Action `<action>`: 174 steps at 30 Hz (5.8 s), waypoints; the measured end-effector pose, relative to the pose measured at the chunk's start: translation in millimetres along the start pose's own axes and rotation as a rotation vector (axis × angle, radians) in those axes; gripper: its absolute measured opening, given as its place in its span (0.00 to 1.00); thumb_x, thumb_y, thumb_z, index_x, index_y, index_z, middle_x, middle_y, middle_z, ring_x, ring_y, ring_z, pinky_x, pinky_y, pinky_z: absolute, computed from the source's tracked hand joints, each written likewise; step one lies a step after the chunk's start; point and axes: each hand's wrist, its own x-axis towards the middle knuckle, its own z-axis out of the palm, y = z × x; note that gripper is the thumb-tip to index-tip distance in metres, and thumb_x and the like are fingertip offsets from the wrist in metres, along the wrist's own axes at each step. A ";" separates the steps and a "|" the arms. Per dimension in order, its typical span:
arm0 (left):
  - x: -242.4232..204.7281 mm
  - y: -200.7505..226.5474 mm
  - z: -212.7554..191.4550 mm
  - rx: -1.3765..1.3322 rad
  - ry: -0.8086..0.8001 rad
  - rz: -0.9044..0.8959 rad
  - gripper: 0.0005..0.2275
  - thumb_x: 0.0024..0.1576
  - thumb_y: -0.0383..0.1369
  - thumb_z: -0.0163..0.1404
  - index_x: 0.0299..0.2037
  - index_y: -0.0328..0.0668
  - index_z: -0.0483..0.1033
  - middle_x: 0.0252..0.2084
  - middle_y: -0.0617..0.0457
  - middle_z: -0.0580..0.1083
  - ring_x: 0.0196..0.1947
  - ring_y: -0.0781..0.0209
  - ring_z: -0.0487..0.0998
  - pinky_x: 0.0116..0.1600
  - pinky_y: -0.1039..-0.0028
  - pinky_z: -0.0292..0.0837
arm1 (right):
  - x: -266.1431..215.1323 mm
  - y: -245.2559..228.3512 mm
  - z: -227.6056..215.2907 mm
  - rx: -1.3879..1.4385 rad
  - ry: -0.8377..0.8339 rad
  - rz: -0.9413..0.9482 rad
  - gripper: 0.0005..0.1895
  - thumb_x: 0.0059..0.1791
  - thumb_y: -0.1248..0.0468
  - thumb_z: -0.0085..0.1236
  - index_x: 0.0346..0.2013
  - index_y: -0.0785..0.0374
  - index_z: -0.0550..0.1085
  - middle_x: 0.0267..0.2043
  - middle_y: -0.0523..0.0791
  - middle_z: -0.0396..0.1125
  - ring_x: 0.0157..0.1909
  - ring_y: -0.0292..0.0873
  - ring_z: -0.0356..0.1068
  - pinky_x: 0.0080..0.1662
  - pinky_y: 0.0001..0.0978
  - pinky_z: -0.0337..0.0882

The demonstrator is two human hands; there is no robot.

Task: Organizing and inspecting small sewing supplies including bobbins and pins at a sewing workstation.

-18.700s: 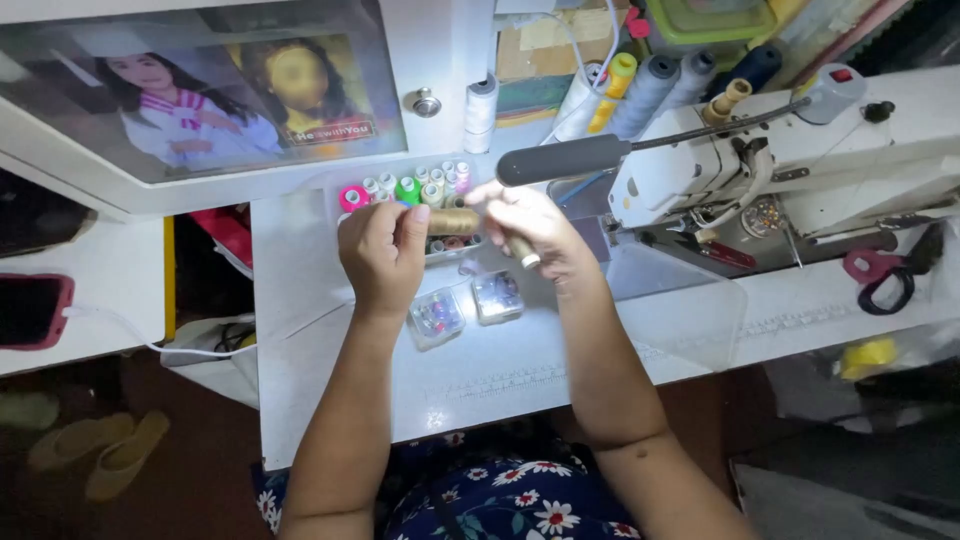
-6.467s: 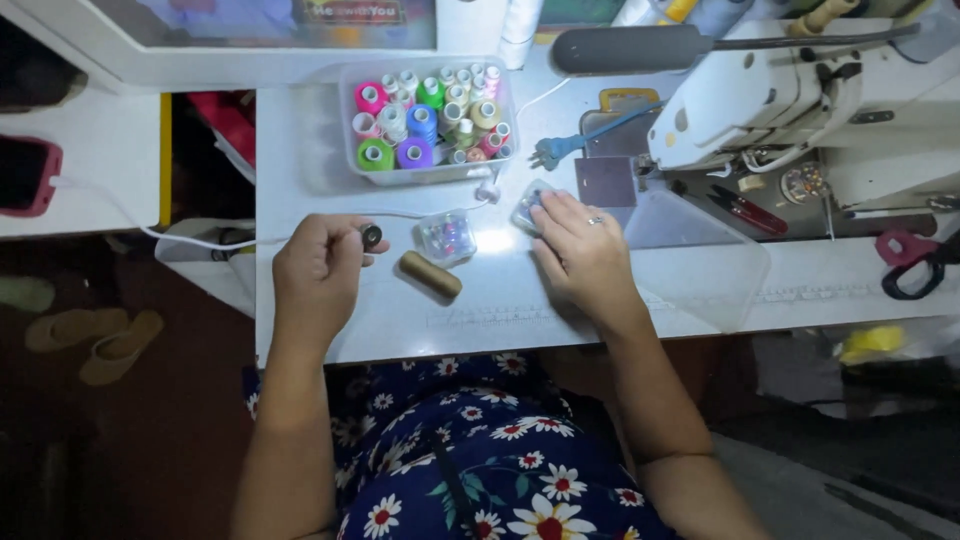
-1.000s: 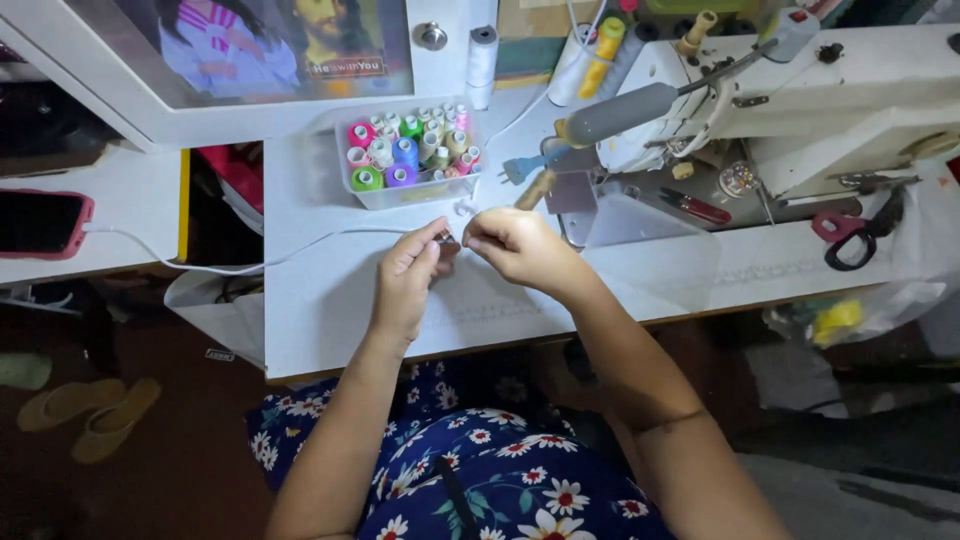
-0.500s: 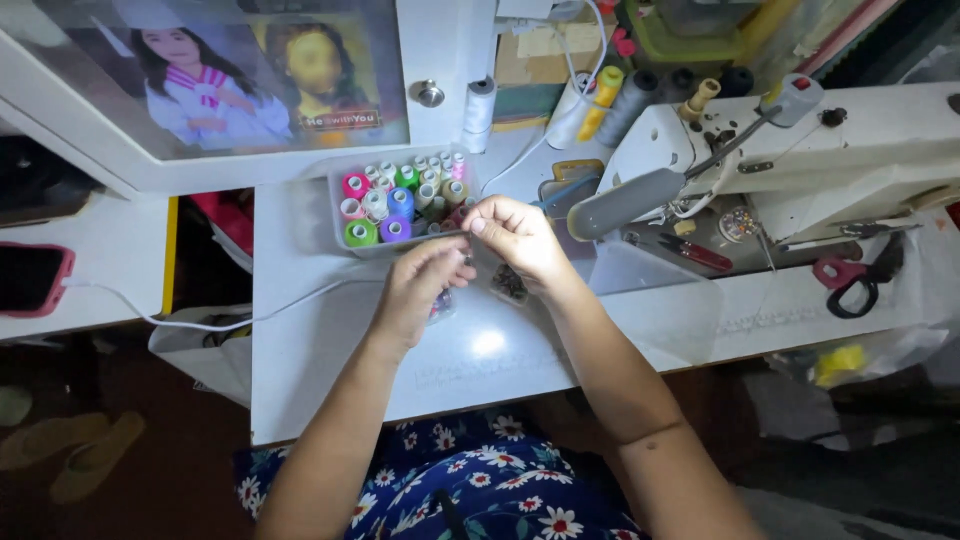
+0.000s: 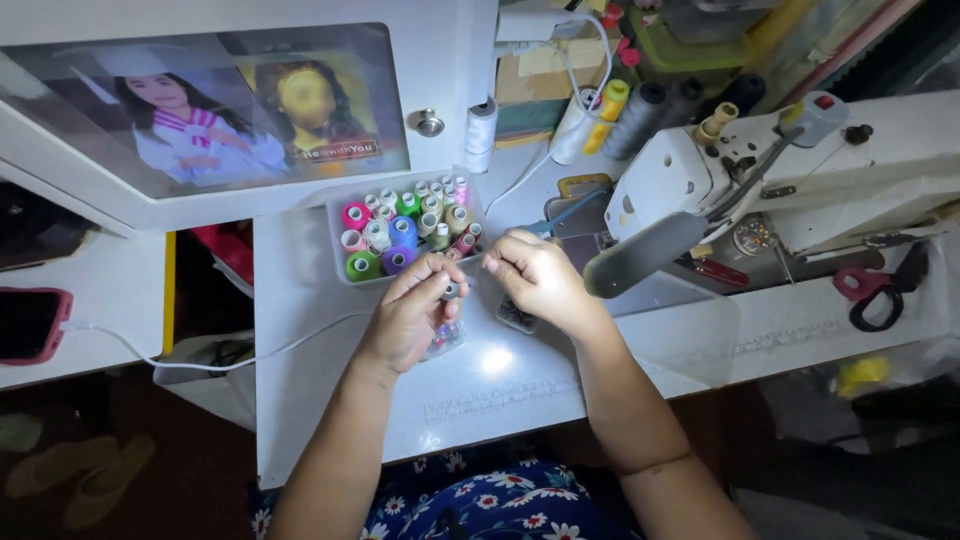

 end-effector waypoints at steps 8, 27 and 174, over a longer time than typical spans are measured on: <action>-8.7 -8.6 3.9 0.154 -0.019 -0.050 0.10 0.64 0.32 0.46 0.50 0.34 0.74 0.33 0.52 0.69 0.26 0.73 0.67 0.29 0.86 0.64 | 1.4 -28.5 3.2 0.248 0.028 -0.147 0.06 0.53 0.67 0.58 0.32 0.63 0.78 0.27 0.47 0.66 0.31 0.49 0.71 0.38 0.37 0.72; -10.9 20.2 17.7 1.120 0.203 0.855 0.06 0.66 0.28 0.46 0.39 0.40 0.76 0.38 0.53 0.64 0.38 0.57 0.73 0.44 0.69 0.73 | -9.9 -21.4 8.3 0.185 0.136 -0.153 0.21 0.51 0.60 0.61 0.55 0.68 0.76 0.57 0.58 0.69 0.62 0.64 0.68 0.59 0.57 0.68; -8.5 -11.9 18.5 0.693 0.208 0.657 0.11 0.60 0.20 0.54 0.52 0.24 0.77 0.44 0.35 0.80 0.43 0.49 0.85 0.43 0.67 0.85 | 4.3 20.2 32.5 0.184 0.199 0.008 0.05 0.53 0.63 0.61 0.34 0.59 0.81 0.27 0.45 0.71 0.31 0.46 0.73 0.38 0.33 0.71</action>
